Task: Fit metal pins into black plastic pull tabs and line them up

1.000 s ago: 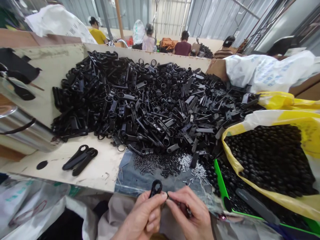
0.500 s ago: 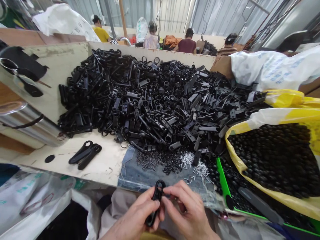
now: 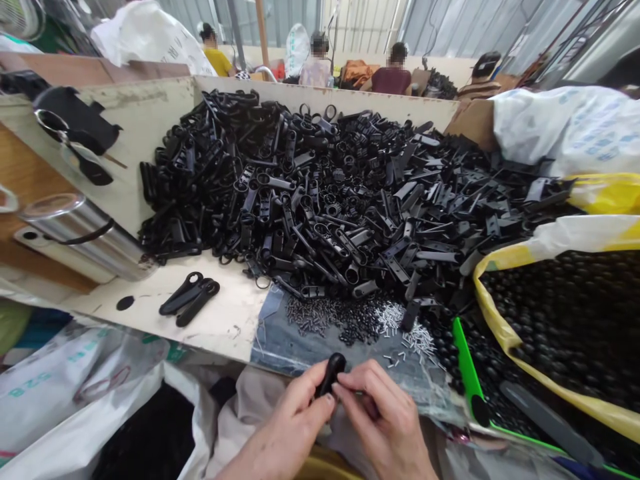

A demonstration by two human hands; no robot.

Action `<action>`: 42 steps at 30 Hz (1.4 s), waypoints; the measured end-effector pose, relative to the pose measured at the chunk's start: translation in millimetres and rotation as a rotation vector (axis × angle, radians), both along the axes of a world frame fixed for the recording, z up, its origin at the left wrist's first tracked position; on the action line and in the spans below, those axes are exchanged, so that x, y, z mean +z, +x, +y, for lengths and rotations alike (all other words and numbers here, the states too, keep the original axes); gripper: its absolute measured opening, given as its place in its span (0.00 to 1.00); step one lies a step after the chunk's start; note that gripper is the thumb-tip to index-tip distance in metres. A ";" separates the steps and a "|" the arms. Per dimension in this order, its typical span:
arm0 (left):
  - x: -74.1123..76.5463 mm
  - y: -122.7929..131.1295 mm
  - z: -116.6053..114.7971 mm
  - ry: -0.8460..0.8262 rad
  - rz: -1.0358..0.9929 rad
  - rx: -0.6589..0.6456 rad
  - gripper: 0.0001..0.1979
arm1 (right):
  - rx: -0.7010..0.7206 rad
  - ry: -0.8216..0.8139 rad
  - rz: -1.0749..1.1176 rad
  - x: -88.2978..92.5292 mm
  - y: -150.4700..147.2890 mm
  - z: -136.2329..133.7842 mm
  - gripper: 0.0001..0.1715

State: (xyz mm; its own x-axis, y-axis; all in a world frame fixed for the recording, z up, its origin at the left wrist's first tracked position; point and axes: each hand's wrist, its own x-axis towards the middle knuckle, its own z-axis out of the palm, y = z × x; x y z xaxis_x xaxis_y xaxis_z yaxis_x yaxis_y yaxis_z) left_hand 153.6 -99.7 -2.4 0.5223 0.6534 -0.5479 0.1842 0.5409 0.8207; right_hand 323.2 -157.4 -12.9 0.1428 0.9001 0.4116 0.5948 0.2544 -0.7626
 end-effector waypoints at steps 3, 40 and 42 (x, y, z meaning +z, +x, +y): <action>5.5 1.6 0.3 0.033 0.110 -0.008 0.30 | -0.012 -0.006 0.026 -2.2 -5.1 -1.7 0.09; -6.4 5.2 19.2 0.199 0.038 0.075 0.27 | 0.017 -0.023 -0.473 -1.1 -1.0 -0.6 0.23; -11.9 6.6 19.5 0.194 0.024 0.080 0.26 | -0.020 -0.026 -0.498 -5.7 -4.2 -0.5 0.24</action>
State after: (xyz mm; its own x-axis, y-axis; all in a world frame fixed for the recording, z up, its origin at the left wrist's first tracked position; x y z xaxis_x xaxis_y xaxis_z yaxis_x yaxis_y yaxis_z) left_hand 160.2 -80.2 -14.3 0.4526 0.7870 -0.4193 0.1679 0.3866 0.9068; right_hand 319.0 -157.8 -18.6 -0.0482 0.9101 0.4117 0.8930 0.2239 -0.3904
